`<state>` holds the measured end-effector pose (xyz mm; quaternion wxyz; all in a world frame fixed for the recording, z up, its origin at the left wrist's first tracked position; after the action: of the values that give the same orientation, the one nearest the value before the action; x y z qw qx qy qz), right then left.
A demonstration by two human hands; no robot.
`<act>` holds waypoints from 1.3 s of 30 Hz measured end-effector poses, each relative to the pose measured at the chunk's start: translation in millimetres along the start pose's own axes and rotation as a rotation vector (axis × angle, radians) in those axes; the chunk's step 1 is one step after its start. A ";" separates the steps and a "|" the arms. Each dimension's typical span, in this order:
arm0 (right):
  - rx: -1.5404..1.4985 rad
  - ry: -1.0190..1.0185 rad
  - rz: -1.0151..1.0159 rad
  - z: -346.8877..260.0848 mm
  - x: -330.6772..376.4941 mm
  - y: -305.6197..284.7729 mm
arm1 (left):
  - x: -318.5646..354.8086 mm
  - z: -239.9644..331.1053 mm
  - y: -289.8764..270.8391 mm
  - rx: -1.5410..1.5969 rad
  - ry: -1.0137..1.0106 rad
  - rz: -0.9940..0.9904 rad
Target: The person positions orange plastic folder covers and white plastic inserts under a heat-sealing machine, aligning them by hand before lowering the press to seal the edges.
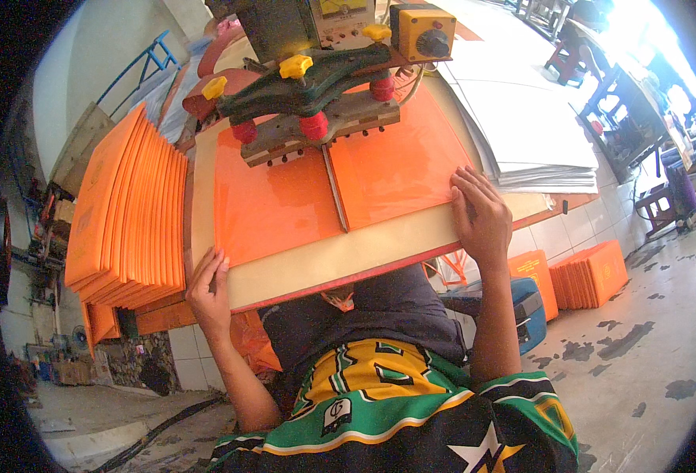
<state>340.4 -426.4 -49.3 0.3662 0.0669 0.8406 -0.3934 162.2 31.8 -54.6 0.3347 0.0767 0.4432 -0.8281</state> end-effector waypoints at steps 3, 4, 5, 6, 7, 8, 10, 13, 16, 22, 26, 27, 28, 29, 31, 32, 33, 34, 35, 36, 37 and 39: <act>-0.004 0.002 -0.002 -1.3 -0.3 -0.7 | 0.4 -0.7 0.1 0.002 0.013 -0.003; -0.006 0.005 -0.002 -1.7 -0.4 -1.2 | 0.6 -0.5 0.1 -0.001 0.009 -0.001; -0.006 0.005 -0.002 -1.7 -0.4 -1.2 | 0.5 -0.2 0.1 -0.004 0.007 0.001; -0.003 0.005 -0.001 -1.5 -0.4 -1.2 | 0.4 0.2 -0.1 -0.004 0.007 0.002; 0.000 0.004 0.000 -1.2 -0.3 -1.3 | 0.3 1.2 -0.5 -0.008 0.014 0.002; 0.000 0.005 0.000 -0.4 -0.3 -0.6 | 0.0 1.8 -0.5 -0.013 0.020 0.001; 0.005 0.002 0.005 1.1 -0.2 0.2 | -0.5 0.6 0.4 -0.017 0.022 0.002; 0.004 0.006 0.005 -0.7 -0.8 -0.6 | -0.8 0.5 0.4 -0.016 0.020 0.004; -0.007 0.002 0.006 -0.6 -0.9 0.2 | -0.2 -0.9 -0.1 -0.009 0.015 0.006; -0.008 0.011 0.000 -3.2 -2.0 -1.1 | 0.0 -1.1 0.2 0.000 0.023 0.005; -0.015 0.009 0.003 -2.4 -1.4 -1.0 | 0.7 -2.7 1.1 -0.022 -0.003 0.005; -0.014 0.012 0.000 -2.2 -1.5 -0.8 | 0.7 -2.5 0.9 -0.022 -0.004 0.005; -0.013 0.015 -0.002 -1.9 -1.5 -0.6 | 0.7 -1.7 0.6 -0.018 0.002 0.006; -0.013 0.014 -0.003 -1.7 -1.3 -0.4 | 0.9 -1.2 0.2 -0.015 0.008 0.008; -0.006 0.009 -0.001 -1.6 -0.7 -0.4 | 1.0 -2.8 0.5 -0.022 0.014 0.009; -0.005 0.009 -0.001 -2.0 -0.8 -0.6 | 0.9 -3.1 0.9 -0.028 0.022 0.007; -0.002 0.007 -0.003 -2.5 -0.9 -0.9 | 0.8 -3.2 0.8 -0.028 0.022 0.007; 0.001 0.004 -0.005 -3.0 -1.1 -1.0 | 0.6 -3.4 0.6 -0.023 0.019 0.008; 0.001 0.004 -0.005 -3.0 -1.1 -1.0 | 0.6 -3.5 0.5 -0.018 0.016 0.008; 0.004 0.006 -0.006 -2.8 -1.0 -0.8 | 0.8 -3.3 0.4 -0.018 0.015 0.008; 0.006 0.009 -0.008 -2.5 -1.0 -0.7 | 1.1 -3.1 0.4 -0.019 0.015 0.009; -0.002 0.008 -0.007 -1.3 -0.5 -0.1 | 1.2 -2.4 0.6 -0.019 0.015 0.009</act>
<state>339.9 -425.5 -48.3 0.3614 0.0650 0.8428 -0.3935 161.3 32.9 -56.9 0.3358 0.0815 0.4533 -0.8216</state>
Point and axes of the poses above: each hand's wrist, its own x-axis away from the middle knuckle, its own y-axis out of the palm, z = x × y, the point moved 7 cm from there along -x, towards the middle knuckle, and after that the axes turned 5 degrees about -y, right-handed, at the moved point
